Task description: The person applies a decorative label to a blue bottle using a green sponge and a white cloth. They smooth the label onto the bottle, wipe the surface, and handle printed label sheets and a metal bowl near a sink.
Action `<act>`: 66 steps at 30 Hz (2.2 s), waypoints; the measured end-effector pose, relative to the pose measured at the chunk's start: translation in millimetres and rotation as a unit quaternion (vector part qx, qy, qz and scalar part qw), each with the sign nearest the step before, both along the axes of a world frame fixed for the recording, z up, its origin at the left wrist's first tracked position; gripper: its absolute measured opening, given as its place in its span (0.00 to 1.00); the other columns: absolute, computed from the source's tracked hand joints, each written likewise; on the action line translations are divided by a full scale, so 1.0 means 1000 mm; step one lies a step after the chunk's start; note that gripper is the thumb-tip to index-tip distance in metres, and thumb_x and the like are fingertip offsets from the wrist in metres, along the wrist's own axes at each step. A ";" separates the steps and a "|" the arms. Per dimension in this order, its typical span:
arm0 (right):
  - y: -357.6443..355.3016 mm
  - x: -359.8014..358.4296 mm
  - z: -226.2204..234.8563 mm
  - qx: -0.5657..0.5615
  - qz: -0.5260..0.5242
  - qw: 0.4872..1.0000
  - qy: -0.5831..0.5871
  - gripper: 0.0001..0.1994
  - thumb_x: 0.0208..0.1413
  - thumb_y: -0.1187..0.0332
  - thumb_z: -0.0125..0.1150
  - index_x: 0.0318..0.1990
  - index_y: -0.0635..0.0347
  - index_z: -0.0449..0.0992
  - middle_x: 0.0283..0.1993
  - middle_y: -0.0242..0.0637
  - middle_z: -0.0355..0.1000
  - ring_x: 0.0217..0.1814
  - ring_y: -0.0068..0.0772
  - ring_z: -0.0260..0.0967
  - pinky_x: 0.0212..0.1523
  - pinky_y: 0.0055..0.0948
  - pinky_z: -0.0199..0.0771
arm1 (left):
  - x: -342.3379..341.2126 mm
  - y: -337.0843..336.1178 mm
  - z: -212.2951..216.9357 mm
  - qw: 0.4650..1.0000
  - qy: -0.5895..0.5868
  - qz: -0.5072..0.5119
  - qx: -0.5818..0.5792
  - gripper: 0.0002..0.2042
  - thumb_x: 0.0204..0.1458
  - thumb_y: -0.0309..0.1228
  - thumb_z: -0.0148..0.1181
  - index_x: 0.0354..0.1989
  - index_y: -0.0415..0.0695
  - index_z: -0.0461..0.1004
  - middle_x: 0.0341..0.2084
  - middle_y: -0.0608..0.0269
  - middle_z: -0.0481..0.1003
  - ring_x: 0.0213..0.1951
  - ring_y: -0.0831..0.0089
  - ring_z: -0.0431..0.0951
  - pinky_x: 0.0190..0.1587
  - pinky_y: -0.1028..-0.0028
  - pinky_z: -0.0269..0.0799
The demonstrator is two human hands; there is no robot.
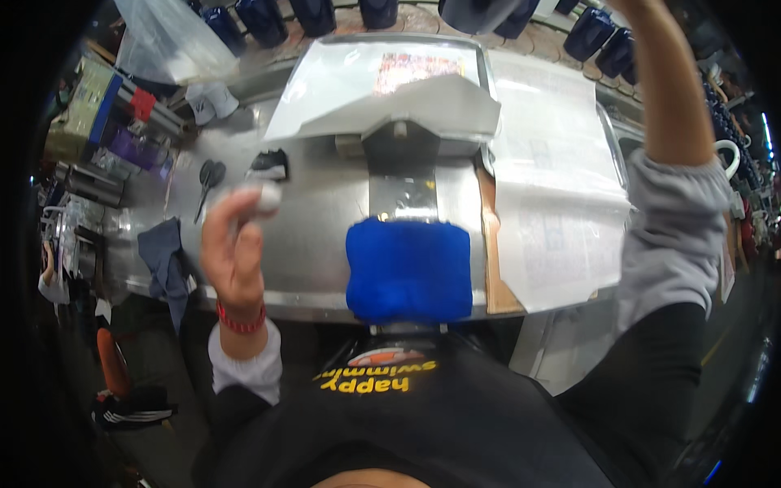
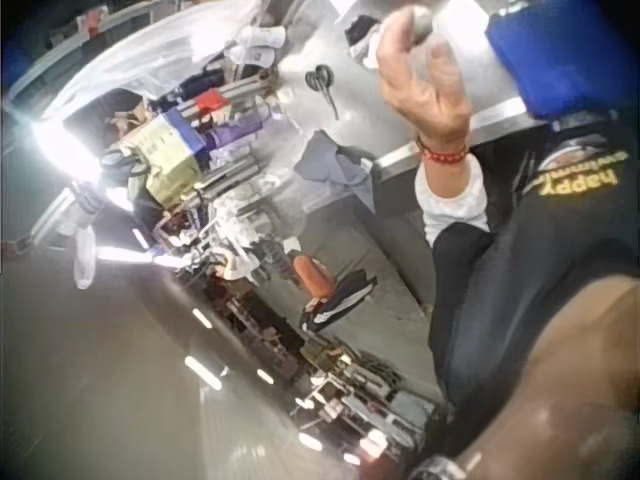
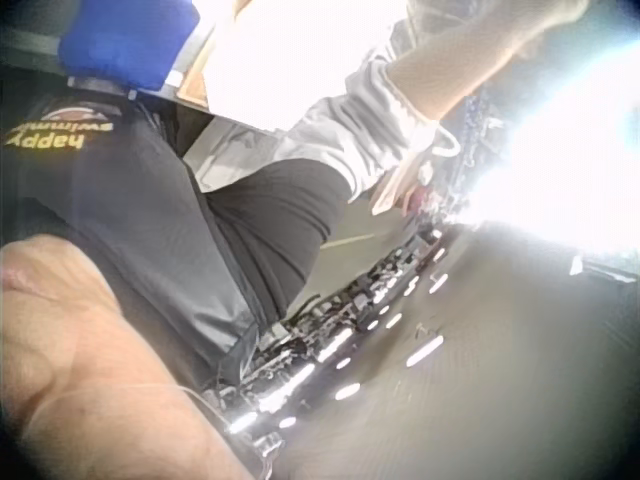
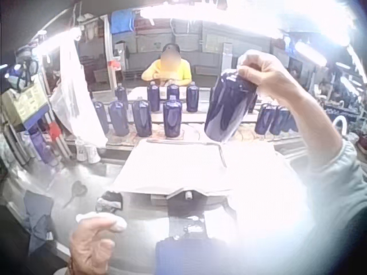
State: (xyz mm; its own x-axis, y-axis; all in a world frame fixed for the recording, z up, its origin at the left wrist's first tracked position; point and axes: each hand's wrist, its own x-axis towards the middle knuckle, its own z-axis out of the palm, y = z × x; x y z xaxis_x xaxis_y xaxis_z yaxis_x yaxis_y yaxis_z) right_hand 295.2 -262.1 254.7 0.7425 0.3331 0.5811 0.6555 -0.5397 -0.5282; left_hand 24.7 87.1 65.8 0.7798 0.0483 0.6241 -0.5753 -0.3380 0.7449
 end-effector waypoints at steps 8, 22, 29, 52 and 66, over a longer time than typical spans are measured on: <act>0.003 -0.141 -0.078 0.040 0.280 0.943 0.174 0.14 0.67 0.59 0.59 0.46 0.62 0.79 0.47 0.40 0.78 0.50 0.33 0.76 0.52 0.32 0.76 | 0.046 -0.128 0.035 0.932 0.139 -0.311 -0.126 0.50 0.47 0.53 0.75 0.69 0.34 0.54 0.54 0.46 0.72 0.58 0.60 0.74 0.60 0.67 0.72; 0.008 -0.191 -0.221 0.105 0.073 0.940 0.317 0.24 0.71 0.54 0.51 0.67 0.59 0.69 0.56 0.40 0.76 0.53 0.25 0.73 0.38 0.19 0.73 | 0.042 -0.116 -0.027 0.825 0.390 -0.214 -0.349 0.25 0.57 0.41 0.66 0.54 0.34 0.68 0.37 0.55 0.79 0.35 0.71 0.83 0.38 0.74 0.83; -0.088 -0.199 -0.226 0.005 0.019 0.976 0.218 0.18 0.69 0.61 0.55 0.63 0.56 0.75 0.63 0.39 0.74 0.63 0.32 0.71 0.49 0.28 0.75 | 0.057 -0.108 -0.041 0.833 0.387 -0.191 -0.347 0.20 0.57 0.40 0.67 0.49 0.37 0.72 0.35 0.59 0.80 0.32 0.75 0.82 0.34 0.76 0.82; -0.220 -0.389 -0.250 -0.086 -0.241 0.956 0.146 0.13 0.53 0.75 0.69 0.46 0.62 0.79 0.62 0.46 0.72 0.62 0.50 0.70 0.59 0.38 0.72 | -0.006 -0.313 -0.056 0.823 0.000 -0.303 0.481 0.05 0.46 0.25 0.61 0.29 0.38 0.71 0.26 0.48 0.71 0.30 0.52 0.76 0.36 0.60 0.76; -0.224 -0.391 -0.273 -0.040 -0.276 0.958 0.058 0.15 0.51 0.78 0.67 0.48 0.59 0.80 0.62 0.46 0.69 0.63 0.52 0.67 0.60 0.45 0.69 | 0.024 -0.321 -0.031 0.768 0.100 -0.368 0.515 0.04 0.50 0.27 0.60 0.33 0.41 0.74 0.27 0.46 0.74 0.31 0.48 0.78 0.36 0.58 0.76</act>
